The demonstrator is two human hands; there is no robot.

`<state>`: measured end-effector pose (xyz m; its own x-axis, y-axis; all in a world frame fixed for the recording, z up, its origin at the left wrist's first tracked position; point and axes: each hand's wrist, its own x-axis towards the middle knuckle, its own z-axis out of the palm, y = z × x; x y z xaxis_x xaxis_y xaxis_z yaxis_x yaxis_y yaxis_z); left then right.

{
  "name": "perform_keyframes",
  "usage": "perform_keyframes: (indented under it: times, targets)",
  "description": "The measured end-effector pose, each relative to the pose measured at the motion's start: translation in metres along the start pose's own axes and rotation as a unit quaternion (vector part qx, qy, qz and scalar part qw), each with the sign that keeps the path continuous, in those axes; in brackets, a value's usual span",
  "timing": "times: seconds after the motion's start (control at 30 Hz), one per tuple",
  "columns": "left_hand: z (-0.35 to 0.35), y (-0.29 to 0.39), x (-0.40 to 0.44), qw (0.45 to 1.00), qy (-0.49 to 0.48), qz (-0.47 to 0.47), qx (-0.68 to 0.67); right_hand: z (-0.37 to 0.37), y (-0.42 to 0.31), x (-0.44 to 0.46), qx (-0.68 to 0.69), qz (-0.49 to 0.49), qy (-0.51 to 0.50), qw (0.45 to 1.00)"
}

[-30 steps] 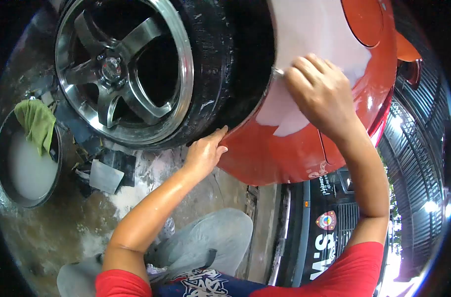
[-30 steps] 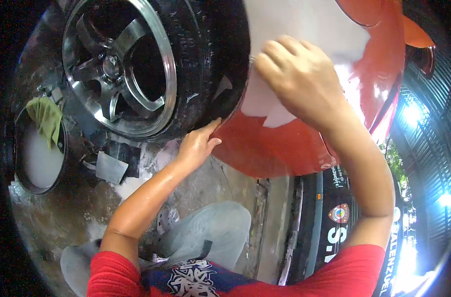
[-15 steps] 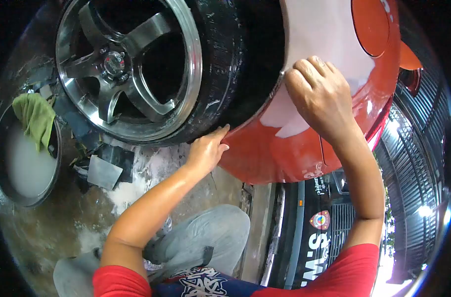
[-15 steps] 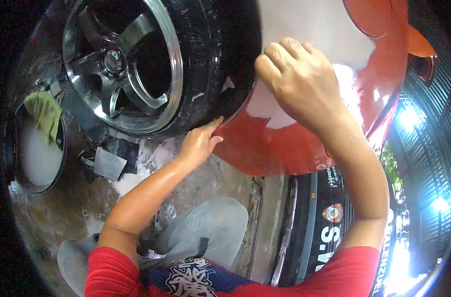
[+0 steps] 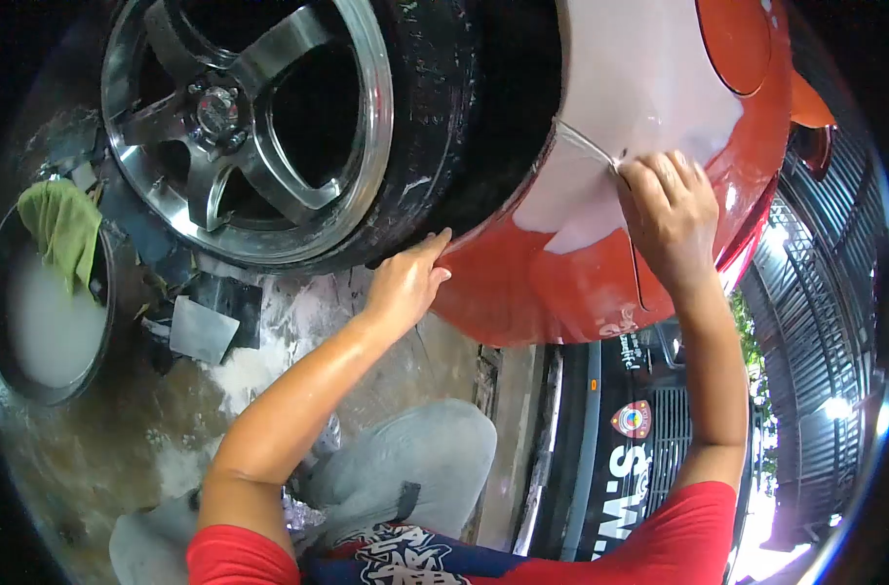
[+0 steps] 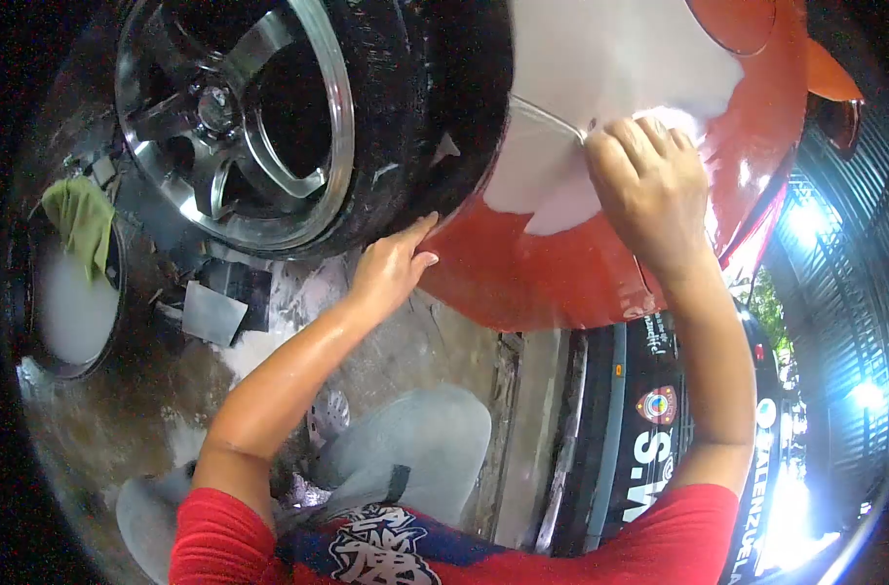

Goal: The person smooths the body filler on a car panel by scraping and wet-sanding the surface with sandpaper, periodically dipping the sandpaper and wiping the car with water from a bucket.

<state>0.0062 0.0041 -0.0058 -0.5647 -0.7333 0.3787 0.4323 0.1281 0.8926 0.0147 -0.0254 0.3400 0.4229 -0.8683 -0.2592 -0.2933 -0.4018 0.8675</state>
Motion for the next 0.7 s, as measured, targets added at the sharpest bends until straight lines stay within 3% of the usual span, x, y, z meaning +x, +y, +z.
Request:
perform_keyframes:
  times: [0.13, 0.2, 0.33, 0.5, 0.63, 0.7]
  targets:
    - [-0.002, -0.002, 0.005, 0.999, 0.012, 0.03, 0.008, -0.001, -0.004, 0.009, -0.011, 0.007, 0.007, 1.0]
    - [-0.006, 0.003, 0.005, 1.0, -0.003, -0.005, -0.003, 0.0, -0.009, 0.019, -0.014, -0.006, 0.008, 1.0]
    - [-0.003, 0.007, 0.005, 1.0, -0.001, -0.012, -0.003, 0.014, -0.002, -0.008, 0.01, 0.021, 0.095, 0.995]
    - [-0.005, 0.01, 0.003, 1.0, -0.006, -0.006, 0.013, 0.017, -0.011, -0.054, 0.017, 0.11, 0.065, 0.992]
    - [-0.004, 0.013, 0.0, 0.999, -0.016, -0.028, 0.02, 0.005, -0.026, -0.085, -0.046, 0.177, -0.058, 0.981]
    - [-0.002, 0.009, -0.002, 0.999, -0.003, -0.006, 0.035, -0.011, -0.052, -0.093, -0.005, 0.23, -0.07, 0.971]
